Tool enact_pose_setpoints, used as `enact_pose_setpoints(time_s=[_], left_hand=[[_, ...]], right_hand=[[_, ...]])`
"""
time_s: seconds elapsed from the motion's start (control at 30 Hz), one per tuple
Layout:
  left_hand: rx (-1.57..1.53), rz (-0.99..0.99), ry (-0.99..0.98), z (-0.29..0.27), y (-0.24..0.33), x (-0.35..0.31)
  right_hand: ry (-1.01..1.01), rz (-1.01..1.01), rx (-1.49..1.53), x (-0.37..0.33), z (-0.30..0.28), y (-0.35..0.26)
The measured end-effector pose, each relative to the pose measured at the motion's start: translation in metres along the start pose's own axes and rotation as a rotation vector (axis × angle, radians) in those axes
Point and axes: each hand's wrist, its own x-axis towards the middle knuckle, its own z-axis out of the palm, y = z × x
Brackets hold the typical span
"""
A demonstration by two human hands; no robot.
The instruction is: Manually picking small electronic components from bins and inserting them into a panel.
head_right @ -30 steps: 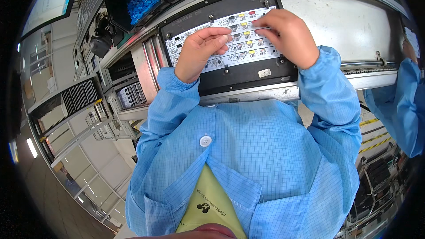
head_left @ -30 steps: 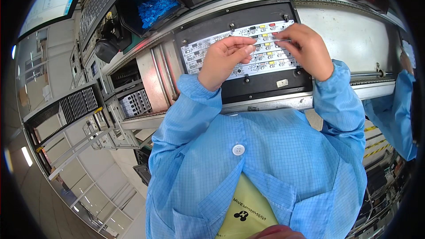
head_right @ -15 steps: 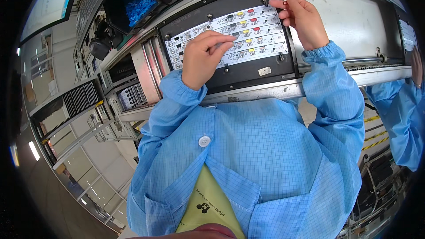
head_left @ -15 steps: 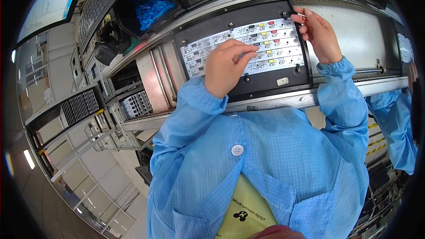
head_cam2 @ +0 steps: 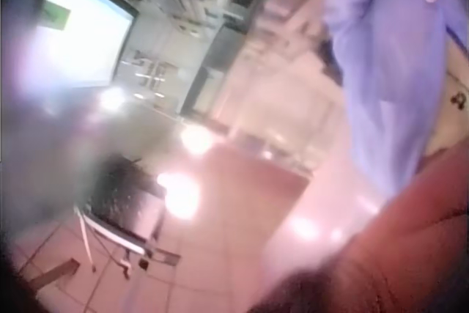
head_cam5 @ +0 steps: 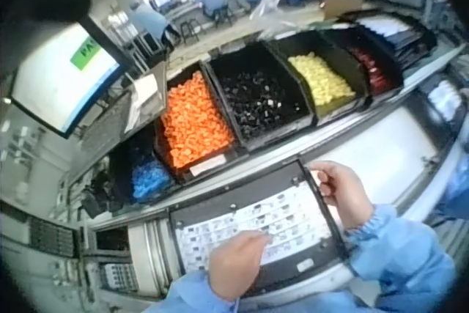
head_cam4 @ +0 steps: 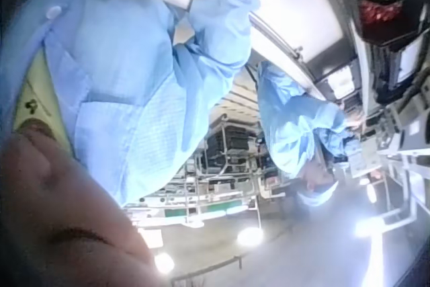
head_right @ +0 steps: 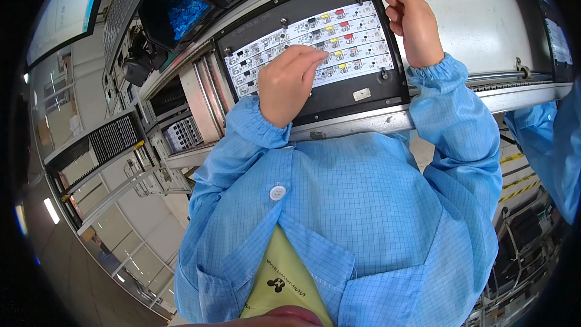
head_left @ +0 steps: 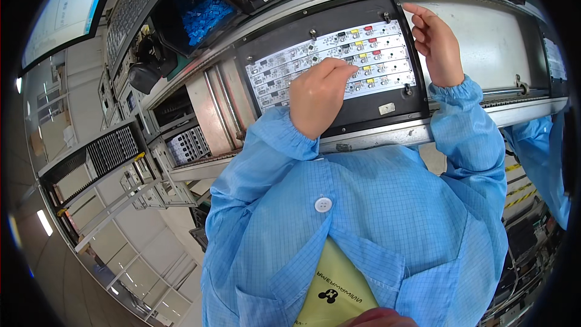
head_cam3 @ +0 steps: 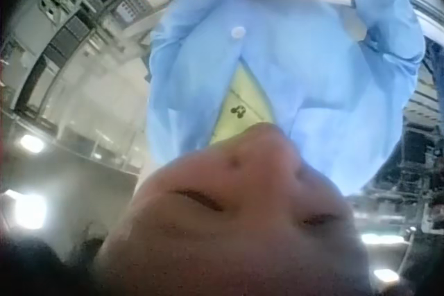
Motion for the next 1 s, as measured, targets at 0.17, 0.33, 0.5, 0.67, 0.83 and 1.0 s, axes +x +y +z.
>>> enact_pose_setpoints(time_s=[0.17, 0.33, 0.5, 0.67, 0.83, 1.0], left_hand=[[-0.087, -0.071, 0.017, 0.003, -0.002, -0.003], [-0.184, -0.129, 0.025, 0.007, -0.004, -0.002], [-0.058, -0.01, -0.05, 0.001, -0.004, 0.0], [-0.15, -0.156, -0.164, -0.014, 0.0, 0.004], [-0.577, -0.351, -0.084, -0.02, -0.016, 0.01], [-0.852, -0.523, -0.146, -0.025, -0.019, 0.008]], right_hand=[[-0.049, -0.025, -0.024, 0.007, -0.004, 0.009], [-0.066, -0.007, -0.058, 0.015, -0.011, 0.016], [-0.091, -0.005, -0.086, 0.014, -0.011, 0.013], [-0.178, -0.078, -0.149, 0.015, -0.018, 0.021], [-0.367, -0.321, -0.458, -0.008, -0.004, 0.004], [-0.384, -0.574, -0.921, -0.035, 0.007, -0.006]])
